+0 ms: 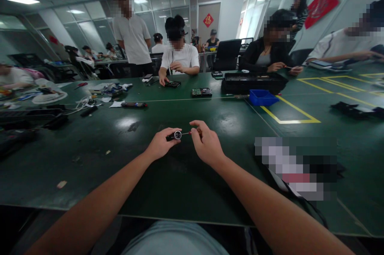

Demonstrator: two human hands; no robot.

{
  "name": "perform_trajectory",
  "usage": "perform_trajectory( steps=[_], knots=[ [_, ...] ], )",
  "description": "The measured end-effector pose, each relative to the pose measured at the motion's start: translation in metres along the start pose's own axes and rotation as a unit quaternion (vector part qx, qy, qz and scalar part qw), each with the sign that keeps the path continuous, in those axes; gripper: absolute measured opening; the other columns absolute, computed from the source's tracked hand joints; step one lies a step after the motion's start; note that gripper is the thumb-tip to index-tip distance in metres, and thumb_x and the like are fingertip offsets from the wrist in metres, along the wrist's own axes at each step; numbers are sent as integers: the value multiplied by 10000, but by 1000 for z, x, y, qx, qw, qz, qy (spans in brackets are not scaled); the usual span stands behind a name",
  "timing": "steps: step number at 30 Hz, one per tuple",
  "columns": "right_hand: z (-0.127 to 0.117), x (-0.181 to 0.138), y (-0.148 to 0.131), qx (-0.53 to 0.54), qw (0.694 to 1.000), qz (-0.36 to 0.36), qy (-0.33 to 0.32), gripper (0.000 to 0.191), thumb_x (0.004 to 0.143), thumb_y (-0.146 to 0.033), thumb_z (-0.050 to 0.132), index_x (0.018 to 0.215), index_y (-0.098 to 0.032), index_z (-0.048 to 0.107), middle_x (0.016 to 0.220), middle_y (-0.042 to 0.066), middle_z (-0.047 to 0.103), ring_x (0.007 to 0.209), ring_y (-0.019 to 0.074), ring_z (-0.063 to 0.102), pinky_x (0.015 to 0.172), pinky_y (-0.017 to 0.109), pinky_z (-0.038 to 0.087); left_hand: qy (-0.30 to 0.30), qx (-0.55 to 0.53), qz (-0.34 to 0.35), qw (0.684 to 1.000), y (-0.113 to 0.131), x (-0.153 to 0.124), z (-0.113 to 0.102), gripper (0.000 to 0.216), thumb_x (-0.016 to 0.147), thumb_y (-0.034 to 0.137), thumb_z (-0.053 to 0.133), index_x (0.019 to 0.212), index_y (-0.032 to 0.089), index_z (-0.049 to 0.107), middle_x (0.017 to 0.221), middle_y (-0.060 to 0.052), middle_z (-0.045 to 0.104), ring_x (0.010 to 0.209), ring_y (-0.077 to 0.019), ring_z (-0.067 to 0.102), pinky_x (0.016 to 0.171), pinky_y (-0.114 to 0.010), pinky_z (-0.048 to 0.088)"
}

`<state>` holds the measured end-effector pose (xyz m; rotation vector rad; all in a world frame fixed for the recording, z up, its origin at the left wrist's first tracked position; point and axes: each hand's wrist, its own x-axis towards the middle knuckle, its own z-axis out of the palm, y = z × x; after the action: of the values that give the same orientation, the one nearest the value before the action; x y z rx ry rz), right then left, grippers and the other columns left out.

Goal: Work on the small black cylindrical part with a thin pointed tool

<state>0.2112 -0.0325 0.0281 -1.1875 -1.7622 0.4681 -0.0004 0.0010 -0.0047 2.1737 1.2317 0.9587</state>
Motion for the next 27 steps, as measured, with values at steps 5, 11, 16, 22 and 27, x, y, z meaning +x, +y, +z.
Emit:
perform_trajectory(
  steps=[5, 11, 16, 22, 27],
  knots=[
    [-1, 1, 1, 2, 999, 25, -20, 304, 982, -372, 396, 955, -213, 654, 669, 5, 616, 598, 168, 579, 589, 301, 399, 4, 4, -4, 1000, -1, 1, 0, 405, 823, 198, 722, 1218, 257, 658, 1169, -37, 678, 1096, -218, 608, 989, -382, 441],
    [4, 0, 5, 60, 997, 41, 16, 250, 945, -365, 480, 1110, -205, 577, 808, 33, 680, 703, 192, 639, 652, 323, 456, 5, 0, -1, 1000, -1, 0, 0, 404, 828, 197, 714, 1223, 255, 654, 1179, -39, 674, 1109, -215, 605, 1002, -386, 437],
    [8, 3, 7, 153, 985, 70, 28, 239, 920, -419, 535, 922, -196, 622, 798, 48, 694, 756, 198, 666, 726, 343, 498, 12, 4, -5, 1000, -1, 1, 0, 417, 826, 191, 713, 1233, 252, 649, 1196, -39, 673, 1123, -214, 601, 1016, -382, 432],
    [16, 7, 20, 255, 958, 111, 63, 338, 915, -513, 545, 870, -194, 649, 689, 9, 640, 653, 162, 616, 669, 316, 484, -23, 21, 7, 999, 3, 0, 0, 421, 827, 231, 729, 1238, 271, 649, 1187, -31, 682, 1109, -224, 598, 1000, -395, 431],
    [16, 12, 26, 374, 901, 208, 73, 374, 808, -563, 668, 804, -189, 650, 656, -5, 600, 605, 144, 572, 661, 320, 513, -36, 22, 7, 999, 6, 0, -2, 422, 851, 237, 705, 1265, 285, 635, 1222, -34, 670, 1128, -225, 580, 1008, -407, 425]
  ],
)
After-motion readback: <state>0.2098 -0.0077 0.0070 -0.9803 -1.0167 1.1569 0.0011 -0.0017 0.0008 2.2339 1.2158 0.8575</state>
